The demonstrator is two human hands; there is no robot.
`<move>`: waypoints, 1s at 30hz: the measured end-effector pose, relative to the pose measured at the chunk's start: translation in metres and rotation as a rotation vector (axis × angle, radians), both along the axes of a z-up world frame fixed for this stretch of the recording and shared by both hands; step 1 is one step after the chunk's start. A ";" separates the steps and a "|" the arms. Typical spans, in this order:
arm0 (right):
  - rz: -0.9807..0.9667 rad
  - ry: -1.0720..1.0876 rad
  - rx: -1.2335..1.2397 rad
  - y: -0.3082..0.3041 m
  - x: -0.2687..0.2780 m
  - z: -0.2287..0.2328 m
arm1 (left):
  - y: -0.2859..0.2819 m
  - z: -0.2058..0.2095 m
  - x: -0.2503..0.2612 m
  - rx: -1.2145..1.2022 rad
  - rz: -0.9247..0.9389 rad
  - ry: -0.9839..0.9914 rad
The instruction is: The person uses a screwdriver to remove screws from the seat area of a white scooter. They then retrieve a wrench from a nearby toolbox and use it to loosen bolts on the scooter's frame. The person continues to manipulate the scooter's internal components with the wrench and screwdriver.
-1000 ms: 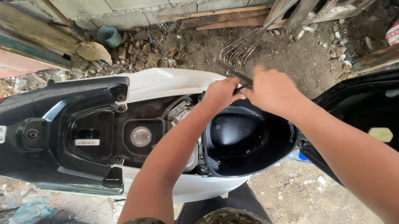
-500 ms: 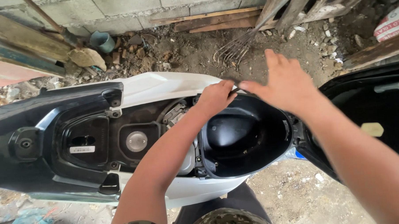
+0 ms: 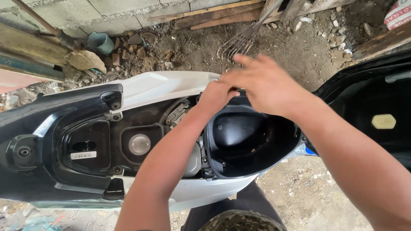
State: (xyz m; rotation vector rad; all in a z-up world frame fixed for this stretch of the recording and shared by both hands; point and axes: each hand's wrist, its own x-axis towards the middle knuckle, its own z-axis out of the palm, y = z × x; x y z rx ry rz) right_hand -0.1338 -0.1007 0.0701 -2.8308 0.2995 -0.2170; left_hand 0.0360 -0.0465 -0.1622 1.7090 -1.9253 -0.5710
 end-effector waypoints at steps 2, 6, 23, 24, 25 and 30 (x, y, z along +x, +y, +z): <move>0.005 -0.262 -0.080 0.000 -0.028 0.015 | -0.008 -0.013 -0.008 -0.070 0.075 0.019; -0.545 -0.442 0.221 0.007 -0.095 0.001 | -0.012 0.002 -0.013 0.008 0.069 0.076; -1.285 -0.197 1.030 0.120 -0.227 -0.132 | -0.004 0.027 0.005 -0.077 0.019 -0.062; -1.272 -0.160 1.029 0.122 -0.230 -0.132 | -0.001 0.035 0.004 -0.044 -0.021 0.101; -1.260 -0.122 1.029 0.125 -0.232 -0.132 | 0.002 0.043 0.003 -0.010 -0.062 0.264; -1.246 -0.021 1.023 0.132 -0.245 -0.141 | 0.008 0.064 0.013 0.201 -0.168 0.161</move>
